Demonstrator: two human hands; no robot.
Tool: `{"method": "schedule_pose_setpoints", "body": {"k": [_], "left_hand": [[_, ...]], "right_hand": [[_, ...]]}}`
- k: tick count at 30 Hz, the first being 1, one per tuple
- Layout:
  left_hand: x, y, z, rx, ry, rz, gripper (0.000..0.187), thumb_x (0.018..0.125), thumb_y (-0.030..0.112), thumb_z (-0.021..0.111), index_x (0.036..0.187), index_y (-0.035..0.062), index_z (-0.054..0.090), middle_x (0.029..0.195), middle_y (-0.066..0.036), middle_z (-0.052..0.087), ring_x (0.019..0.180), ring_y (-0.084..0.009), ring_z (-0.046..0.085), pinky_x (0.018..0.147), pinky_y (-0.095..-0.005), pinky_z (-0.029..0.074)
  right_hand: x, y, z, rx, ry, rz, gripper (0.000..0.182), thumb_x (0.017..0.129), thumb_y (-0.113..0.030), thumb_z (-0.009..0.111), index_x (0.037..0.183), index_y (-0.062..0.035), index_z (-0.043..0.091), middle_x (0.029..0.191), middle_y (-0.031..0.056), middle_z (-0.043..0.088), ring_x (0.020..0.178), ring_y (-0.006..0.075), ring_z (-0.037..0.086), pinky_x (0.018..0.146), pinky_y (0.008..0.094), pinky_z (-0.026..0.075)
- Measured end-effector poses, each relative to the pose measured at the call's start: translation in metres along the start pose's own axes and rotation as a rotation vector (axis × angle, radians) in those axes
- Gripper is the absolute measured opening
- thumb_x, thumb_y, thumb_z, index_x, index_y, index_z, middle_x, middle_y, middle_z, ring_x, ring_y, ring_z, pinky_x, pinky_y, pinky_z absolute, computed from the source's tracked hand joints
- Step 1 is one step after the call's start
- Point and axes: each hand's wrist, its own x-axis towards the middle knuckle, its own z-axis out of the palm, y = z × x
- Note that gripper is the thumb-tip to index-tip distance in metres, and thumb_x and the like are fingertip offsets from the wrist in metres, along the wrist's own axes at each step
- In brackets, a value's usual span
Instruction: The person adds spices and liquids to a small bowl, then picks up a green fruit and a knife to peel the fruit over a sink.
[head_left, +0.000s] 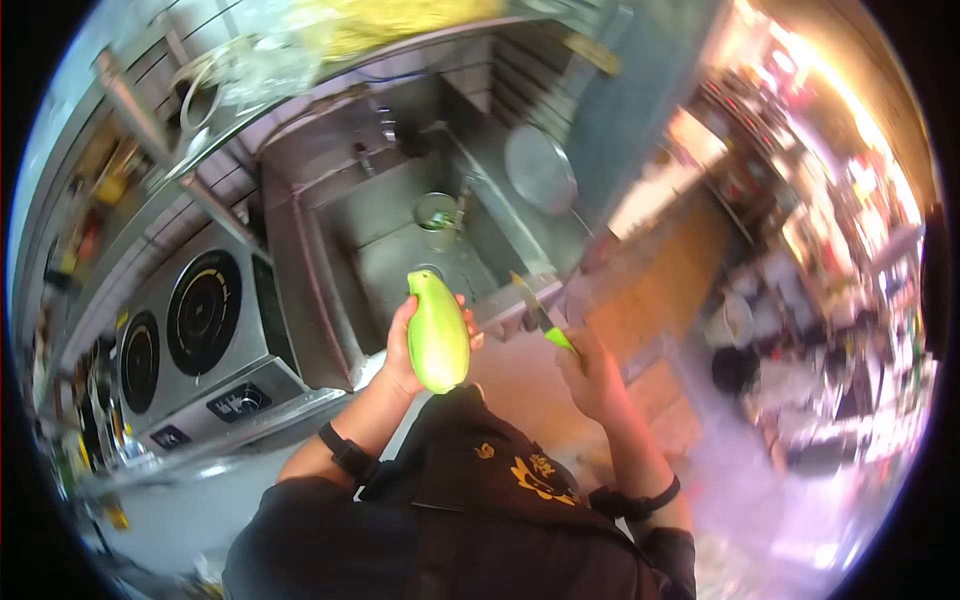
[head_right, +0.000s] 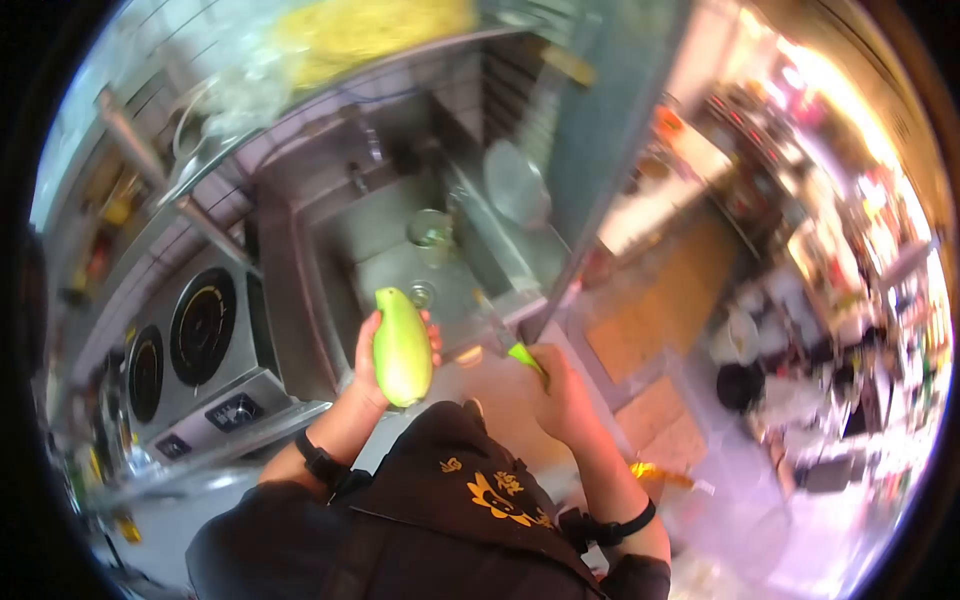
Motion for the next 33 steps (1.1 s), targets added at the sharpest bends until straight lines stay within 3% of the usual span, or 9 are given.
{"method": "schedule_pose_setpoints", "body": {"k": [5, 7, 17, 24, 28, 29, 30, 31, 33], "left_hand": [[-0.008, 0.04, -0.034, 0.003, 0.334, 0.152, 0.055, 0.086, 0.053, 0.054, 0.11, 0.0035, 0.057, 0.101, -0.016, 0.062, 0.094, -0.0313, 0.061, 0.088, -0.045, 0.049], [-0.01, 0.05, -0.043, -0.043, 0.372, 0.173, 0.054, 0.088, 0.052, 0.05, 0.111, 0.0038, 0.057, 0.103, -0.017, 0.062, 0.095, -0.0323, 0.062, 0.087, -0.0454, 0.05], [-0.029, 0.092, -0.02, 0.082, 0.548, 0.207, 0.048, 0.09, 0.045, 0.054, 0.111, 0.002, 0.057, 0.102, -0.015, 0.063, 0.091, -0.0259, 0.064, 0.081, -0.0383, 0.053], [-0.053, 0.094, 0.009, 0.168, 0.766, 0.403, 0.049, 0.089, 0.044, 0.056, 0.114, 0.0026, 0.056, 0.103, -0.013, 0.064, 0.089, -0.0253, 0.065, 0.08, -0.0377, 0.053], [-0.054, 0.093, -0.011, 0.073, 0.698, 0.457, 0.046, 0.09, 0.042, 0.055, 0.114, 0.0034, 0.056, 0.101, -0.014, 0.064, 0.087, -0.0254, 0.065, 0.078, -0.0395, 0.054], [-0.054, 0.092, -0.021, 0.079, 0.669, 0.464, 0.049, 0.09, 0.044, 0.052, 0.116, 0.0023, 0.054, 0.102, -0.016, 0.064, 0.089, -0.028, 0.065, 0.078, -0.041, 0.054], [-0.052, 0.091, -0.024, 0.074, 0.661, 0.468, 0.05, 0.09, 0.045, 0.052, 0.115, 0.0021, 0.054, 0.103, -0.017, 0.064, 0.09, -0.0285, 0.065, 0.078, -0.0416, 0.054], [-0.049, 0.09, -0.033, 0.072, 0.638, 0.476, 0.05, 0.09, 0.044, 0.052, 0.116, 0.0013, 0.054, 0.104, -0.017, 0.063, 0.092, -0.0292, 0.065, 0.079, -0.042, 0.054], [-0.05, 0.091, -0.039, 0.023, 0.598, 0.458, 0.05, 0.091, 0.043, 0.051, 0.117, 0.0006, 0.054, 0.106, -0.018, 0.063, 0.094, -0.0296, 0.064, 0.08, -0.0425, 0.054]], "right_hand": [[0.151, 0.004, 0.087, -0.061, -0.189, 0.019, 0.025, 0.089, -0.021, 0.058, 0.104, -0.001, 0.061, 0.084, 0.0171, 0.064, 0.077, 0.027, 0.063, 0.072, 0.036, 0.047], [0.206, 0.019, 0.123, -0.137, -0.114, -0.128, 0.029, 0.086, -0.025, 0.063, 0.104, -0.0023, 0.059, 0.082, 0.0203, 0.063, 0.077, 0.0339, 0.064, 0.068, 0.0401, 0.049], [0.456, 0.044, 0.274, 0.042, 0.276, -0.426, 0.03, 0.083, -0.023, 0.067, 0.093, 0.0048, 0.061, 0.086, 0.02, 0.064, 0.08, 0.0329, 0.061, 0.074, 0.0414, 0.047], [0.468, 0.018, 0.276, 0.012, 0.192, -0.216, 0.033, 0.085, -0.018, 0.062, 0.106, 0.0072, 0.059, 0.099, 0.0241, 0.064, 0.091, 0.0357, 0.062, 0.079, 0.0423, 0.047], [0.481, 0.06, 0.284, 0.177, 0.383, -0.535, 0.03, 0.085, -0.015, 0.062, 0.108, 0.0041, 0.058, 0.102, 0.0179, 0.065, 0.092, 0.0294, 0.062, 0.082, 0.0385, 0.048], [0.519, 0.12, 0.316, 0.621, 0.276, -0.403, 0.026, 0.087, -0.009, 0.058, 0.109, 0.0042, 0.058, 0.103, 0.0166, 0.064, 0.095, 0.0272, 0.061, 0.085, 0.0366, 0.046], [0.479, 0.076, 0.293, 0.264, 0.42, -0.528, 0.023, 0.088, -0.006, 0.055, 0.108, 0.004, 0.058, 0.103, 0.0161, 0.064, 0.095, 0.0254, 0.061, 0.085, 0.0354, 0.046], [0.463, 0.072, 0.288, 0.262, 0.382, -0.393, 0.03, 0.089, -0.009, 0.056, 0.115, 0.0052, 0.056, 0.107, 0.0162, 0.065, 0.098, 0.0268, 0.062, 0.088, 0.0362, 0.048], [0.436, 0.066, 0.299, 0.487, 0.391, -0.071, 0.027, 0.094, -0.018, 0.054, 0.106, 0.0044, 0.061, 0.092, 0.0104, 0.067, 0.077, 0.0174, 0.065, 0.064, 0.0281, 0.051]]}}
